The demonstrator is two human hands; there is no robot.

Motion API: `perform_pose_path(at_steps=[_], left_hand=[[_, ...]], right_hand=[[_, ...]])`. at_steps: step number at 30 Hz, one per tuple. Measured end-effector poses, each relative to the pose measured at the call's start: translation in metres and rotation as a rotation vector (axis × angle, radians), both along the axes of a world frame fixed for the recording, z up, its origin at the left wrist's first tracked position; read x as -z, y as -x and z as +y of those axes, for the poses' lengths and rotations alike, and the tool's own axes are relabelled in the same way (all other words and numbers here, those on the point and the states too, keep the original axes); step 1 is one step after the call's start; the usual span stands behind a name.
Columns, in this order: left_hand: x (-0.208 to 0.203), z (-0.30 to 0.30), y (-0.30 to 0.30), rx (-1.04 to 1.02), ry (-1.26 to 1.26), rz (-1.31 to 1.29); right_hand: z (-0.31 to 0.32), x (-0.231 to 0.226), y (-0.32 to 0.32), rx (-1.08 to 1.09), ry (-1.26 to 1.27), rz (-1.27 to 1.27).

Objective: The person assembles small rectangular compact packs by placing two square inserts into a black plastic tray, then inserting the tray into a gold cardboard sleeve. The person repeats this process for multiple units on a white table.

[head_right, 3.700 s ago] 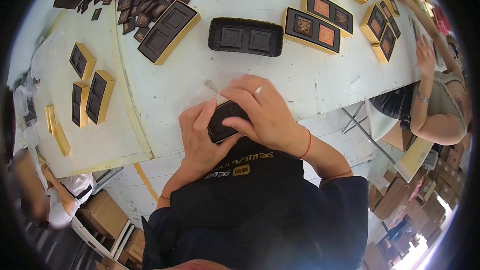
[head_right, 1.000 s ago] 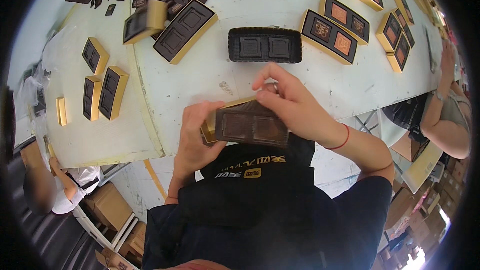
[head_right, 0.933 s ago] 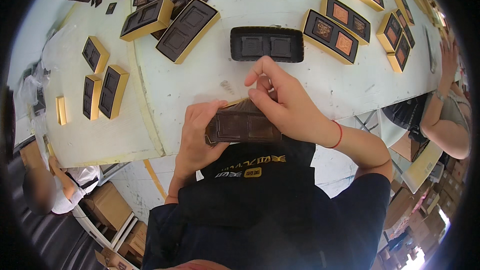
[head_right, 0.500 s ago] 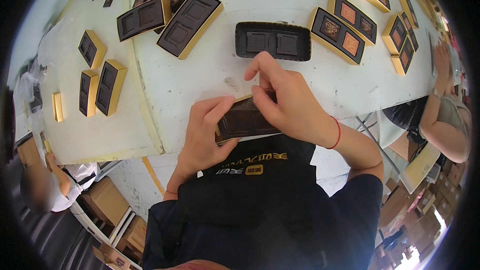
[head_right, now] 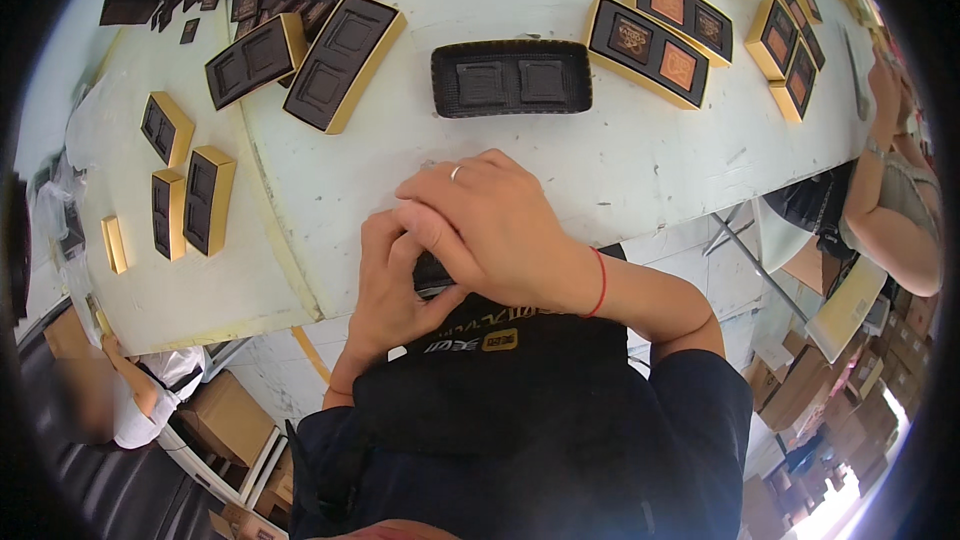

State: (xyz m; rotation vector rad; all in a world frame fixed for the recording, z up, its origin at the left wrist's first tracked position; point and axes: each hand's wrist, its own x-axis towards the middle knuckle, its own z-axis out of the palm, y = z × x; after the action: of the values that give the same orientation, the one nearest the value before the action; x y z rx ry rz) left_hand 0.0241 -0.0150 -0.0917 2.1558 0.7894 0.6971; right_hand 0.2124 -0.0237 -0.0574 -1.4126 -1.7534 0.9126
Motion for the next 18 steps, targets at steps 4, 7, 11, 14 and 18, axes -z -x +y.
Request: perform_pose_path(at_steps=[4,7,11,14,18], left_hand=[[0.003,-0.004,-0.004,-0.034,-0.029,0.018],[0.005,-0.007,-0.002,-0.077,0.022,-0.003],[0.002,-0.005,-0.003,-0.07,0.056,-0.039],[-0.001,-0.006,-0.003,-0.087,0.115,-0.038],[0.005,-0.005,0.002,-0.065,0.126,-0.111]], right_hand=[[-0.01,0.017,-0.008,0.144,0.131,0.623],[-0.018,0.029,-0.028,0.15,-0.251,0.388],[-0.058,0.028,-0.036,0.115,-0.362,-0.007],[-0.071,0.04,-0.032,0.125,-0.396,-0.069],[-0.072,0.044,-0.021,0.143,-0.405,-0.057]])
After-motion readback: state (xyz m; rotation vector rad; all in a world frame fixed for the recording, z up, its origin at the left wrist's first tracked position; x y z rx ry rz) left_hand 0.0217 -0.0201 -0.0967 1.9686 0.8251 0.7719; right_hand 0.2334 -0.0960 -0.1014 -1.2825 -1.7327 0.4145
